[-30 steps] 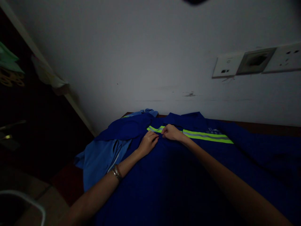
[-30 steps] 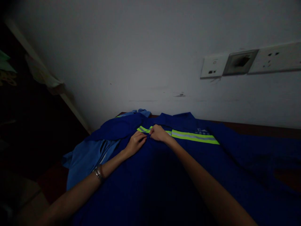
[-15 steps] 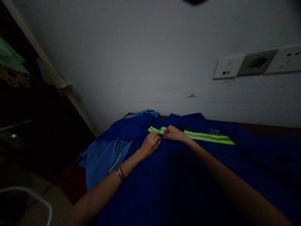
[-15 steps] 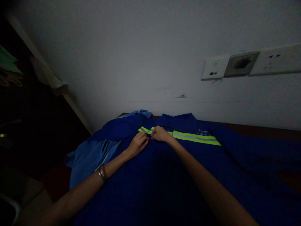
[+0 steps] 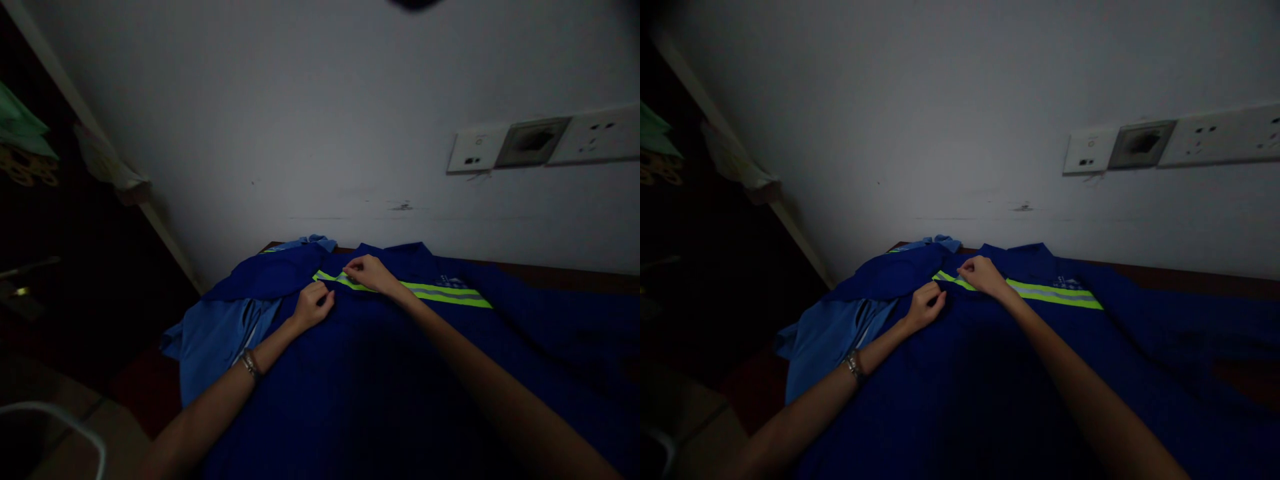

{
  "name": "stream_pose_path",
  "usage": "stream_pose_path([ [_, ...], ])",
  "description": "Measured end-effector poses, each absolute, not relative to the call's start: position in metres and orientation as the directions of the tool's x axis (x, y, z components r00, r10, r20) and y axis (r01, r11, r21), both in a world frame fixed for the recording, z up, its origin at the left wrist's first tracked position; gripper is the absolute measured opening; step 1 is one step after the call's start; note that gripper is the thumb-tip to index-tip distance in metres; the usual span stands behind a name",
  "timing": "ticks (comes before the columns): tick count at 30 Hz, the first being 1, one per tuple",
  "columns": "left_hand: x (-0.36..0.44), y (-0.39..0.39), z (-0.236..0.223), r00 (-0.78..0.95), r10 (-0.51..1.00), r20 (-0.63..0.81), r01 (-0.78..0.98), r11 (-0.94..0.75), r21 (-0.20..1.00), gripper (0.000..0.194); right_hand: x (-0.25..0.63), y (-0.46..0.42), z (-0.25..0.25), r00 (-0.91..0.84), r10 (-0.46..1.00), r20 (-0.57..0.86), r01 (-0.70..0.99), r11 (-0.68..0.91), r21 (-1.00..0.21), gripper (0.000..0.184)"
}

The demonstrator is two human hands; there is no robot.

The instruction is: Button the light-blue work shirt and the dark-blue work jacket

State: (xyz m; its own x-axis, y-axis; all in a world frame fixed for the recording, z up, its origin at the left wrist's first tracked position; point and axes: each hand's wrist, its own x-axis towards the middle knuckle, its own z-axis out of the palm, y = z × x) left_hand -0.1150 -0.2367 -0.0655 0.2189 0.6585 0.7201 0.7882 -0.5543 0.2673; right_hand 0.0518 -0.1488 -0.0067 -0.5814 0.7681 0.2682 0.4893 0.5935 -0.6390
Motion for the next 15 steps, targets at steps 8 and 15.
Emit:
stream_pose_path([
  [8, -0.122, -0.234, -0.067, 0.142, 0.647, 0.75, 0.799, -0.521, 0.299, 0.035, 0.119, -0.165, 0.067, -0.451, 0.792, 0.412, 0.466, 0.603, -0.648, 0.023],
  [15, -0.116, -0.236, -0.069, 0.291, 0.624, 0.726, 0.759, -0.612, 0.222, 0.033, 0.221, -0.163, 0.019, -0.341, 0.938, -0.054, 0.68, 0.207, -0.703, 0.012],
])
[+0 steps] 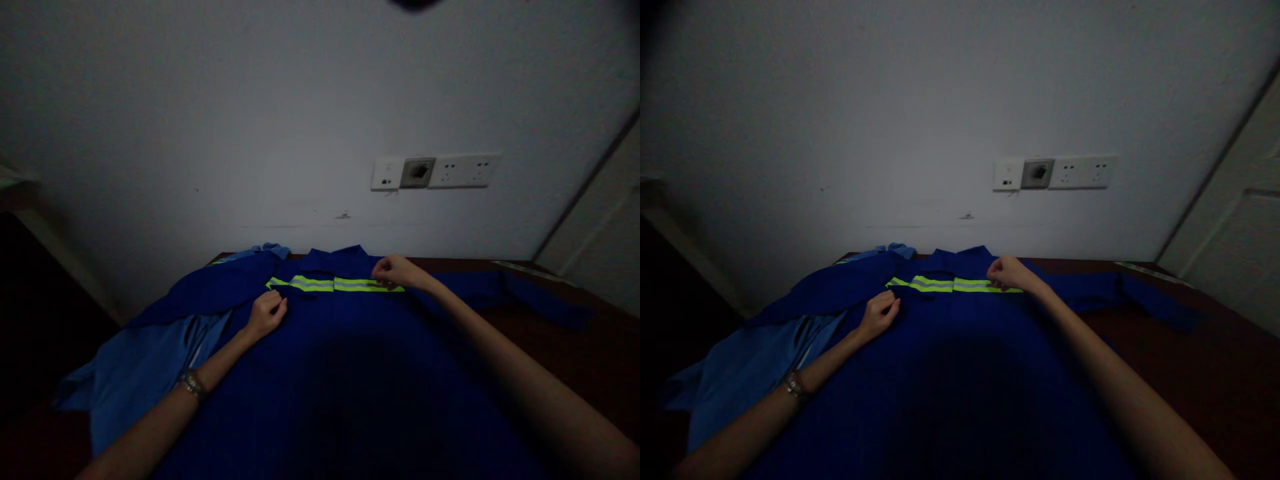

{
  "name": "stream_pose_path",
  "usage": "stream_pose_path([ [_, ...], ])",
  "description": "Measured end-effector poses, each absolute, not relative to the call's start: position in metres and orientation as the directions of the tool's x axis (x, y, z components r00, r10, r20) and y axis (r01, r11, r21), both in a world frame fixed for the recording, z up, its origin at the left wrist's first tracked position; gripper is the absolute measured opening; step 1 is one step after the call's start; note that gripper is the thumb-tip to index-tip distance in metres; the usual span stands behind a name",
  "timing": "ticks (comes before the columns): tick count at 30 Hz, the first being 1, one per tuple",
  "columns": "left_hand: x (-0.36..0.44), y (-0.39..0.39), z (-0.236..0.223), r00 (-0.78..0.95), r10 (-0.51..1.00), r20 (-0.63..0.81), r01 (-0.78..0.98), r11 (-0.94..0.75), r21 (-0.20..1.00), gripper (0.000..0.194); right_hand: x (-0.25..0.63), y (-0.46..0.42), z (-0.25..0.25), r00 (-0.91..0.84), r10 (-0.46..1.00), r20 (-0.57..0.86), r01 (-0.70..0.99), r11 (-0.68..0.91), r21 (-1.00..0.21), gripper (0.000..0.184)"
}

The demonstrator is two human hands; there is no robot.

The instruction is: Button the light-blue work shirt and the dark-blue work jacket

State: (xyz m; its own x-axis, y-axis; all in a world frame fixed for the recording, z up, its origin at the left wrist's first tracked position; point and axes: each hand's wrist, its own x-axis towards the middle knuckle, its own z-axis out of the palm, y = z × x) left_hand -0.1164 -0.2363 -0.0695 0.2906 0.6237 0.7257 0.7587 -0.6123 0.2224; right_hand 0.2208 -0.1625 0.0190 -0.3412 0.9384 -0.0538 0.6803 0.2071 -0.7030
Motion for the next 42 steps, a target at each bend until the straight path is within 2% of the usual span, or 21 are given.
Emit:
stream_pose_path([
  [3, -0.107, -0.238, -0.068, 0.332, 0.657, 0.677, 0.739, -0.627, 0.246, 0.033, 0.258, -0.166, -0.011, -0.301, 0.944, -0.136, 0.698, 0.121, -0.706, 0.012],
  [5, -0.093, -0.238, -0.065, 0.32, 0.714, 0.623, 0.732, -0.604, 0.315, 0.03, 0.272, -0.17, -0.025, -0.285, 0.944, -0.163, 0.7, 0.089, -0.709, 0.013],
  [8, -0.06, -0.233, -0.059, 0.214, 0.839, 0.5, 0.699, -0.49, 0.522, 0.013, 0.278, -0.175, -0.036, -0.279, 0.945, -0.171, 0.693, 0.075, -0.717, 0.014],
  [9, -0.047, -0.23, -0.058, 0.164, 0.883, 0.44, 0.667, -0.428, 0.61, 0.013, 0.277, -0.175, -0.037, -0.283, 0.945, -0.164, 0.689, 0.081, -0.72, 0.015],
  [12, -0.007, -0.221, -0.055, 0.076, 0.977, 0.2, 0.52, -0.21, 0.828, 0.033, 0.27, -0.175, -0.041, -0.299, 0.946, -0.125, 0.682, 0.121, -0.721, 0.019],
  [15, 0.026, -0.212, -0.055, 0.116, 0.993, 0.038, 0.401, -0.081, 0.912, 0.034, 0.263, -0.172, -0.044, -0.275, 0.956, -0.102, 0.697, 0.125, -0.706, 0.021],
  [20, 0.06, -0.193, -0.058, 0.154, 0.98, -0.126, 0.378, 0.059, 0.924, 0.035, 0.258, -0.165, -0.049, -0.227, 0.966, -0.126, 0.699, 0.072, -0.711, 0.02],
  [24, 0.072, -0.174, -0.061, 0.118, 0.969, -0.218, 0.342, 0.167, 0.925, 0.037, 0.258, -0.157, -0.051, -0.225, 0.95, -0.215, 0.678, -0.006, -0.735, 0.022],
  [27, 0.076, -0.166, -0.062, 0.144, 0.953, -0.267, 0.336, 0.207, 0.919, 0.039, 0.259, -0.155, -0.051, -0.238, 0.943, -0.231, 0.654, -0.02, -0.756, 0.02],
  [32, 0.08, -0.164, -0.065, 0.172, 0.954, -0.247, 0.375, 0.168, 0.912, 0.036, 0.258, -0.155, -0.05, -0.259, 0.942, -0.215, 0.647, 0.004, -0.762, 0.015],
  [37, 0.083, -0.166, -0.069, 0.198, 0.972, -0.129, 0.414, 0.036, 0.909, 0.024, 0.258, -0.156, -0.046, -0.224, 0.951, -0.213, 0.655, -0.015, -0.755, 0.018],
  [42, 0.084, -0.169, -0.071, 0.189, 0.98, -0.07, 0.423, -0.017, 0.906, 0.021, 0.259, -0.156, -0.045, -0.2, 0.952, -0.234, 0.59, -0.074, -0.804, 0.019],
])
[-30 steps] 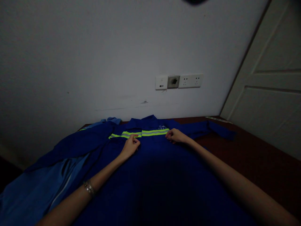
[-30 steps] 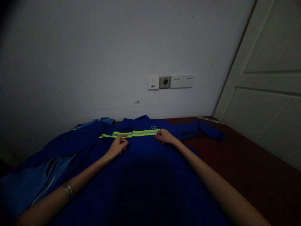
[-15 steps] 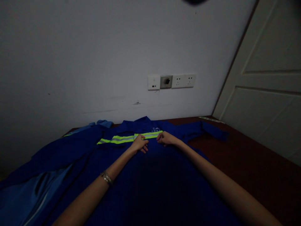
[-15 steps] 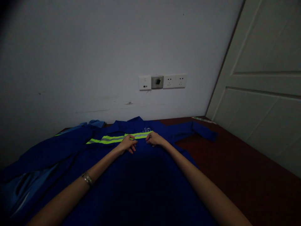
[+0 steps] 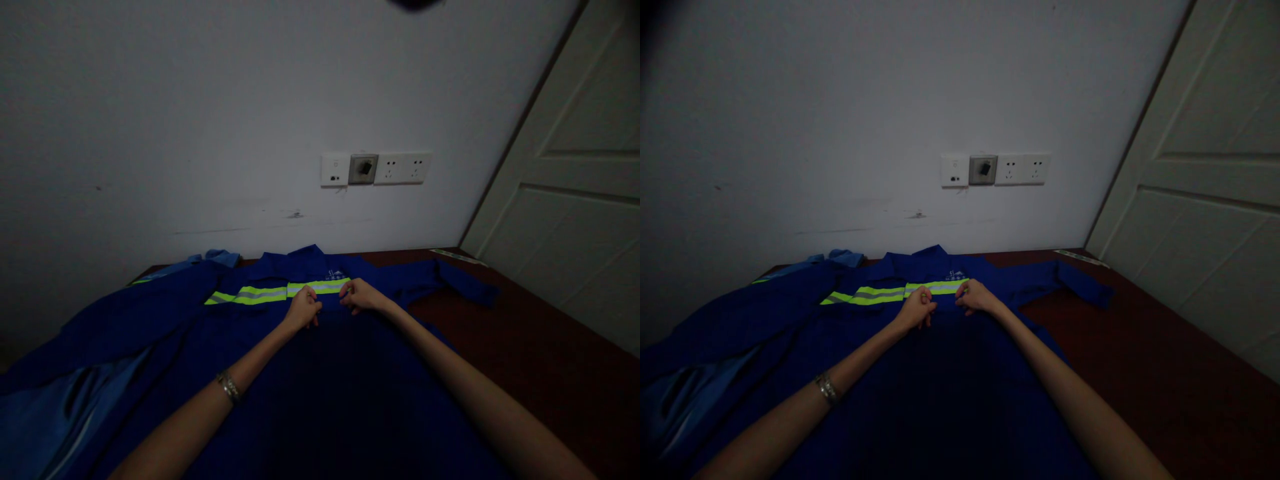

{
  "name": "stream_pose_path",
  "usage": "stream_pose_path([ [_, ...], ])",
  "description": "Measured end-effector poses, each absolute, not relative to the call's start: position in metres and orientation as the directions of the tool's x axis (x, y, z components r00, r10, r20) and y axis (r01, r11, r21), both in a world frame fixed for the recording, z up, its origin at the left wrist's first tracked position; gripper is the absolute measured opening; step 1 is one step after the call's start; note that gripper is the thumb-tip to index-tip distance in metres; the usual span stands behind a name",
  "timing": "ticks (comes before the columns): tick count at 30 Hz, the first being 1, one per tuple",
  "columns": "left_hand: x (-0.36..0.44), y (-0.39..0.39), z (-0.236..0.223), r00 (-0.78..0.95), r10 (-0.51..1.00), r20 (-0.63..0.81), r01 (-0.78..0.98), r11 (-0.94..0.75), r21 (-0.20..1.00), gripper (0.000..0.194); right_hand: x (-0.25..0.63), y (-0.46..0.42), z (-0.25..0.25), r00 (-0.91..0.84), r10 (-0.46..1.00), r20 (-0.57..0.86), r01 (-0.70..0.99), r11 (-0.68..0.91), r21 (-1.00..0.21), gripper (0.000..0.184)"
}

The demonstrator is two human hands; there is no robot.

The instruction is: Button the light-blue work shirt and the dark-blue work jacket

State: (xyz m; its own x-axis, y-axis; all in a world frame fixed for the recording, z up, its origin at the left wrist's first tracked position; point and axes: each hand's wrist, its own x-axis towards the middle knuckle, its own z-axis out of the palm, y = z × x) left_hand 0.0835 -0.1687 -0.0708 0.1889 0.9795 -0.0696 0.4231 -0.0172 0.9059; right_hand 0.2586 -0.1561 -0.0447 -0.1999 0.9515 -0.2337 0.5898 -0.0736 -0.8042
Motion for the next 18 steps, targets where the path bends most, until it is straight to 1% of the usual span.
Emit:
stream_pose_path([
  [5, 0.083, -0.169, -0.074, 0.164, 0.986, -0.006, 0.406, -0.062, 0.912, 0.02, 0.259, -0.155, -0.046, -0.179, 0.956, -0.234, 0.566, -0.095, -0.819, 0.017],
  [10, 0.084, -0.171, -0.076, 0.081, 0.994, 0.079, 0.354, -0.103, 0.93, 0.02, 0.259, -0.155, -0.045, -0.164, 0.961, -0.222, 0.572, -0.091, -0.815, 0.016],
  [15, 0.084, -0.171, -0.079, -0.002, 0.989, 0.145, 0.318, -0.137, 0.938, 0.016, 0.256, -0.16, -0.038, -0.124, 0.971, -0.203, 0.633, -0.081, -0.77, 0.014],
  [18, 0.084, -0.169, -0.083, -0.035, 0.982, 0.184, 0.273, -0.168, 0.947, 0.018, 0.253, -0.163, -0.035, -0.103, 0.976, -0.19, 0.684, -0.069, -0.727, 0.014],
])
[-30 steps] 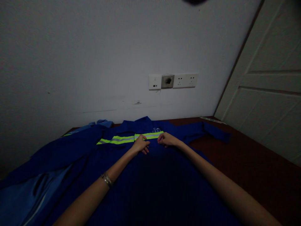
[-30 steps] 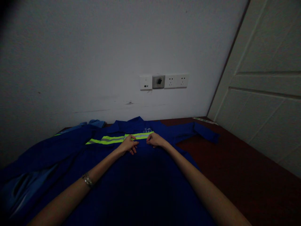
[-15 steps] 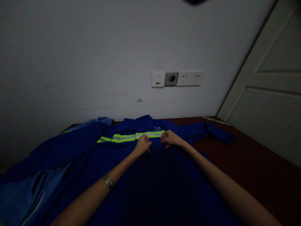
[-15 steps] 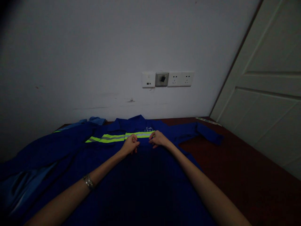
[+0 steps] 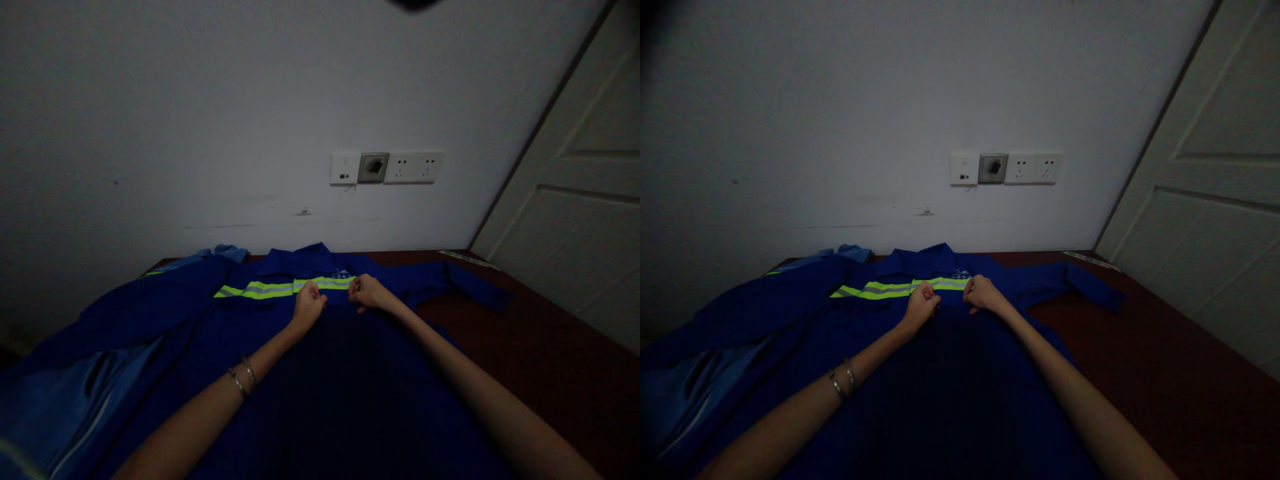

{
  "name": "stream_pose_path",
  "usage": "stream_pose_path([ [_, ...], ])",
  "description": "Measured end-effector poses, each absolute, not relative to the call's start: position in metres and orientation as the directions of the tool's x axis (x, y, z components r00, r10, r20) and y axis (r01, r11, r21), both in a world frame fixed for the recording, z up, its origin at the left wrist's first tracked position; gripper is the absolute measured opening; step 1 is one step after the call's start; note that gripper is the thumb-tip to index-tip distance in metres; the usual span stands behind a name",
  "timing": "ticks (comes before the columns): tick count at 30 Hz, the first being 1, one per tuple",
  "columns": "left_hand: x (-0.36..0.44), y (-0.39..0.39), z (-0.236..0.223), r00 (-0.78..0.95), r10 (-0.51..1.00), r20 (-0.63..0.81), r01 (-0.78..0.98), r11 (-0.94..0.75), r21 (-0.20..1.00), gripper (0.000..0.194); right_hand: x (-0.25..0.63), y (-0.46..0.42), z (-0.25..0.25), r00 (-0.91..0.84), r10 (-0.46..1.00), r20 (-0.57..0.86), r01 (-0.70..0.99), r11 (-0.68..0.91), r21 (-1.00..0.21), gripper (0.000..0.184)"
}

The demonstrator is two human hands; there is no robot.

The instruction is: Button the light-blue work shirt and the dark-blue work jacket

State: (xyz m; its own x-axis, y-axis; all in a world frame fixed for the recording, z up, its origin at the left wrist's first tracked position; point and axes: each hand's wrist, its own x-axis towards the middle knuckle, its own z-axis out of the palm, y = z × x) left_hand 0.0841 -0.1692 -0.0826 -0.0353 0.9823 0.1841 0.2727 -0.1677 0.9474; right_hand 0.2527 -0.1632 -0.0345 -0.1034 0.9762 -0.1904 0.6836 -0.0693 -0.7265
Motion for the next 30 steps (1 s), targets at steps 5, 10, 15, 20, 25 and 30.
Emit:
stream_pose_path([
  [5, 0.089, -0.167, -0.083, -0.061, 0.982, 0.18, 0.148, -0.17, 0.974, 0.02, 0.248, -0.165, -0.039, -0.118, 0.987, -0.106, 0.78, 0.026, -0.625, 0.015],
  [10, 0.097, -0.173, -0.069, -0.035, 0.99, 0.135, 0.024, -0.134, 0.991, 0.02, 0.245, -0.168, -0.039, -0.161, 0.987, -0.029, 0.818, 0.116, -0.563, 0.013],
  [15, 0.093, -0.174, -0.057, -0.027, 0.991, 0.128, -0.028, -0.129, 0.991, 0.018, 0.247, -0.173, -0.027, -0.24, 0.971, -0.006, 0.781, 0.189, -0.596, 0.016],
  [20, 0.086, -0.172, -0.052, -0.024, 0.988, 0.153, -0.038, -0.154, 0.987, 0.019, 0.249, -0.174, -0.022, -0.337, 0.942, 0.001, 0.733, 0.263, -0.627, 0.022],
  [25, 0.087, -0.175, -0.048, -0.026, 0.989, 0.145, -0.092, -0.147, 0.985, 0.021, 0.251, -0.173, -0.024, -0.399, 0.914, 0.07, 0.758, 0.372, -0.535, 0.02],
  [30, 0.087, -0.173, -0.049, 0.014, 0.988, 0.152, -0.029, -0.152, 0.988, 0.024, 0.249, -0.174, -0.024, -0.408, 0.893, 0.189, 0.785, 0.449, -0.428, 0.018],
])
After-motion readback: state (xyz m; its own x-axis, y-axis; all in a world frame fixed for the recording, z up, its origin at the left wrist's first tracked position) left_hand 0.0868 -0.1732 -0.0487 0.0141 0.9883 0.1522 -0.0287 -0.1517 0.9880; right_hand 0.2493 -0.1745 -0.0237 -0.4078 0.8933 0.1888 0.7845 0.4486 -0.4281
